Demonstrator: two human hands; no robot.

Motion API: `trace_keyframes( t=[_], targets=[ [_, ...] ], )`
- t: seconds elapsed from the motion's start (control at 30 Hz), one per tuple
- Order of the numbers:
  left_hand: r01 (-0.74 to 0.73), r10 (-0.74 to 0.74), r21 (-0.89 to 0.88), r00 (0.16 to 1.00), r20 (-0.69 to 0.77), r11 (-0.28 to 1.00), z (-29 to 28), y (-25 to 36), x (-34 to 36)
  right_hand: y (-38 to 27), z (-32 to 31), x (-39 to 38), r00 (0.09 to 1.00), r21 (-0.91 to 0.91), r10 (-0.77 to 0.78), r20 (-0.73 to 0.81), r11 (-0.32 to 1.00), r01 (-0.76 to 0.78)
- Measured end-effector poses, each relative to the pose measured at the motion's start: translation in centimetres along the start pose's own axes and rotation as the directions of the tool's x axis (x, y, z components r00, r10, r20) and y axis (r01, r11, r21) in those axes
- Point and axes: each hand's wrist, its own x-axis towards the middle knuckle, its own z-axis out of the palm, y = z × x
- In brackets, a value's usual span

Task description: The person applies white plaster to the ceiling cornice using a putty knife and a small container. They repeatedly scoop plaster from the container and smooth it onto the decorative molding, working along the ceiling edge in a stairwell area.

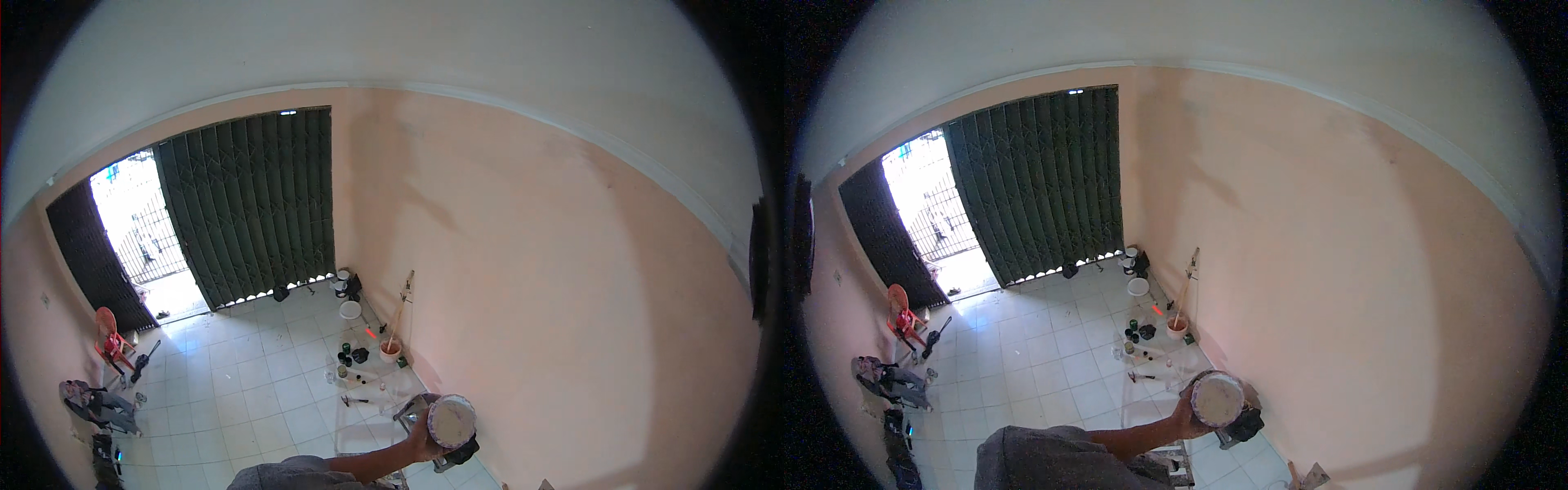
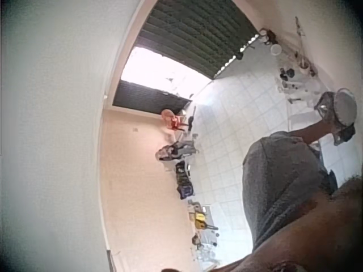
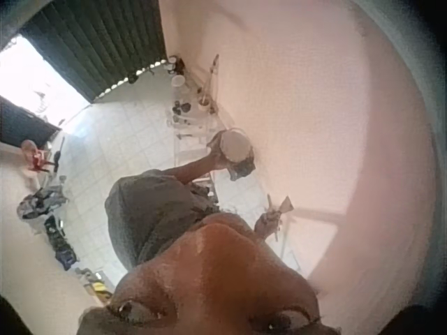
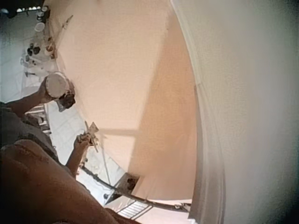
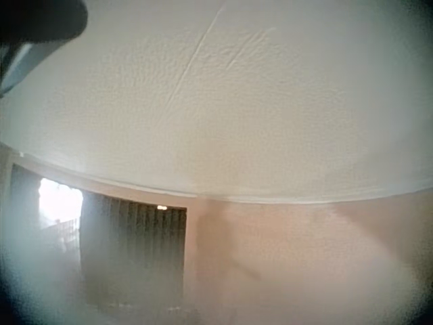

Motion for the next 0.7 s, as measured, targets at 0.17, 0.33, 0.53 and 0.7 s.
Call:
trace_keyframes(
  t=[0.17, 0.33, 0.53, 0.7],
  targets=[
    [-0.049, 0.046, -0.055, 0.997, -0.061, 0.997, -1.0, 0.5, -0.5, 1.7, 0.4, -0.6, 0.970, 0.067, 0.120, -0.211, 0.992, -0.108],
    [-0.147, 0.147, 0.017, 0.987, -0.062, 0.989, -3.1, 0.6, 0.0, 4.2, 0.8, -0.4, 0.910, -0.100, 0.213, -0.357, 0.959, -0.264],
    [-0.493, 0.503, 0.220, 0.864, 0.011, 0.842, -9.8, -2.4, 1.3, 9.0, 2.2, 2.4, 0.885, -0.266, 0.314, -0.345, 0.871, -0.413],
    [-0.622, 0.648, 0.257, 0.762, -0.021, 0.740, -12.7, -1.6, -1.1, 13.6, 10.9, 4.7, 0.896, -0.486, 0.391, -0.210, 0.754, -0.443]
  ],
)
